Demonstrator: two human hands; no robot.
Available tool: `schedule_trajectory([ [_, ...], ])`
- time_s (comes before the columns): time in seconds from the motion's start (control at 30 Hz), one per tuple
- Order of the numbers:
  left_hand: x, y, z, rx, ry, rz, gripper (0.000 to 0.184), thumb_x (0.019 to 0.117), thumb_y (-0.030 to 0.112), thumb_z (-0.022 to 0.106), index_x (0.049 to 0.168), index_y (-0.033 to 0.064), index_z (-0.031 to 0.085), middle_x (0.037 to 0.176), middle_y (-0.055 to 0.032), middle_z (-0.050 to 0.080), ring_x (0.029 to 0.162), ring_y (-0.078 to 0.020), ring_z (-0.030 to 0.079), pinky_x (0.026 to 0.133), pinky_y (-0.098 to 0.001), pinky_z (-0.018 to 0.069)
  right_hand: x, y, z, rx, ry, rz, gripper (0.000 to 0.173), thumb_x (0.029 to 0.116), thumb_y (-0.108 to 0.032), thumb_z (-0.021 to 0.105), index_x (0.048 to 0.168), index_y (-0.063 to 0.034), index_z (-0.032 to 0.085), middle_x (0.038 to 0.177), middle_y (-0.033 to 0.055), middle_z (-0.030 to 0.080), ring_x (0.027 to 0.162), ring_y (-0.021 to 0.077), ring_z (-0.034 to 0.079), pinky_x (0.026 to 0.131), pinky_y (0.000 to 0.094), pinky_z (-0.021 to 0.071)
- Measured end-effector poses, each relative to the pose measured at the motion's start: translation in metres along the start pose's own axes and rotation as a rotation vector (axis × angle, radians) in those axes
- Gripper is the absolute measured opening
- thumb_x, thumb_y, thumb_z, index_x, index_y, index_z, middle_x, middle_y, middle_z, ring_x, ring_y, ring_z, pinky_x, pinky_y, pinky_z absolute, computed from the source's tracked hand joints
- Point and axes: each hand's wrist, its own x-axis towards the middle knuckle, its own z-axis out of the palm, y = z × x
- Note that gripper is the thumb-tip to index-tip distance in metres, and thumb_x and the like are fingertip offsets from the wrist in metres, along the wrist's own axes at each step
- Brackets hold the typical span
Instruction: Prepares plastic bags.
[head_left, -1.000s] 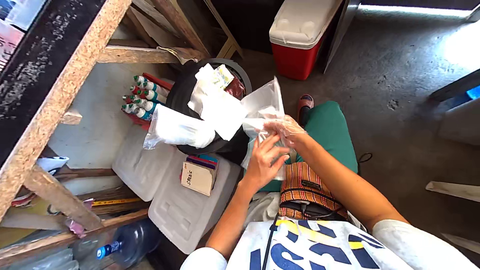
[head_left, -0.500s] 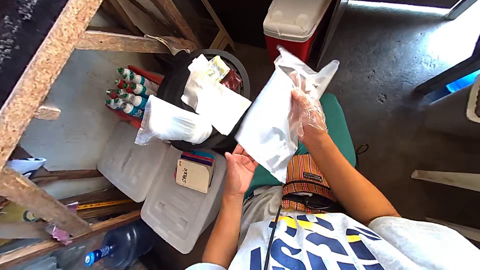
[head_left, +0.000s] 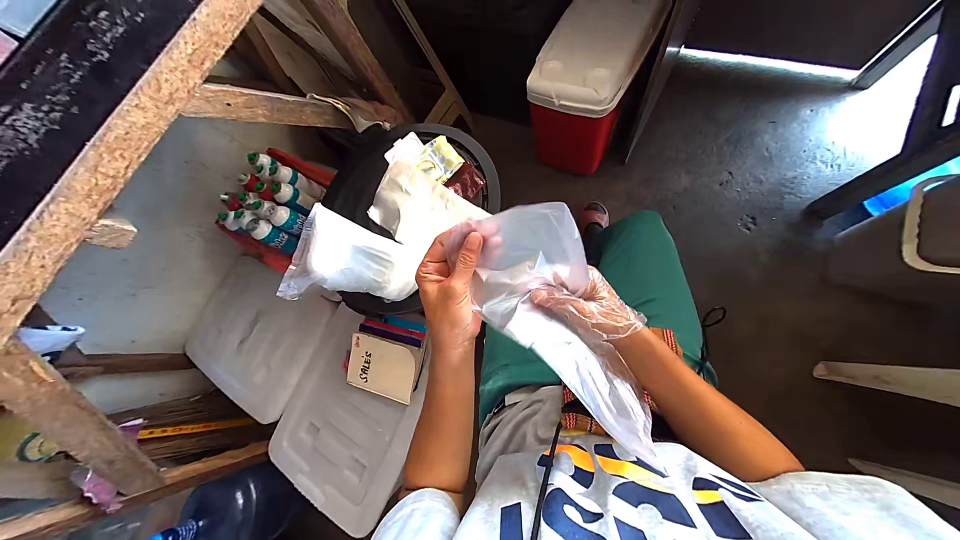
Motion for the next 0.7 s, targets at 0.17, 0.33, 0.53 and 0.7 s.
schedule_trajectory([
  [0.17,-0.003,-0.008,0.008,0.138,0.112,0.134,0.013,0.0978,0.009,0.067,0.103,0.0181,0.075,0.093,0.0091,0.075,0.078,0.0011,0.069,0.070,-0.0165,0.0591,0.010,-0.027,-0.015,-0.157,0.026,0.054,0.078,0.0827,-0.030,0.078,0.145,0.0027,0.046,0.122,0.0029,0.068,0.106,0.0024,0.065,0.092,0.0224,0.0552],
  [0.33,-0.006,-0.013,0.012,0.270,-0.072,0.269,0.012,0.0962,0.014,0.071,0.106,0.0190,0.076,0.097,0.0137,0.071,0.085,0.0043,0.067,0.075,-0.0132,0.0567,0.041,-0.072,-0.020,-0.381,0.040,-0.318,0.102,0.0810,-0.036,0.083,0.153,0.0110,0.028,0.150,0.0204,0.048,0.135,0.0192,0.054,0.108,0.0315,0.0501],
  [0.53,0.000,-0.013,0.009,0.302,-0.132,0.320,0.012,0.1019,0.021,0.063,0.103,0.0212,0.075,0.099,0.0157,0.073,0.089,0.0060,0.067,0.080,-0.0131,0.0552,0.066,-0.073,-0.032,-0.418,-0.352,-0.274,0.044,0.0877,-0.010,0.072,0.127,0.0068,0.063,0.093,0.0071,0.067,0.079,0.0021,0.058,0.072,0.0167,0.0487],
  [0.7,0.007,-0.011,0.000,0.296,-0.067,0.286,0.023,0.1077,0.024,0.051,0.092,0.0260,0.067,0.087,0.0190,0.066,0.081,0.0090,0.061,0.073,-0.0091,0.0508,0.048,-0.044,-0.038,-0.436,-0.240,-0.340,0.018,0.0983,-0.014,0.058,0.091,0.0000,0.068,0.090,0.0043,0.063,0.088,0.0028,0.059,0.080,0.0167,0.0492],
])
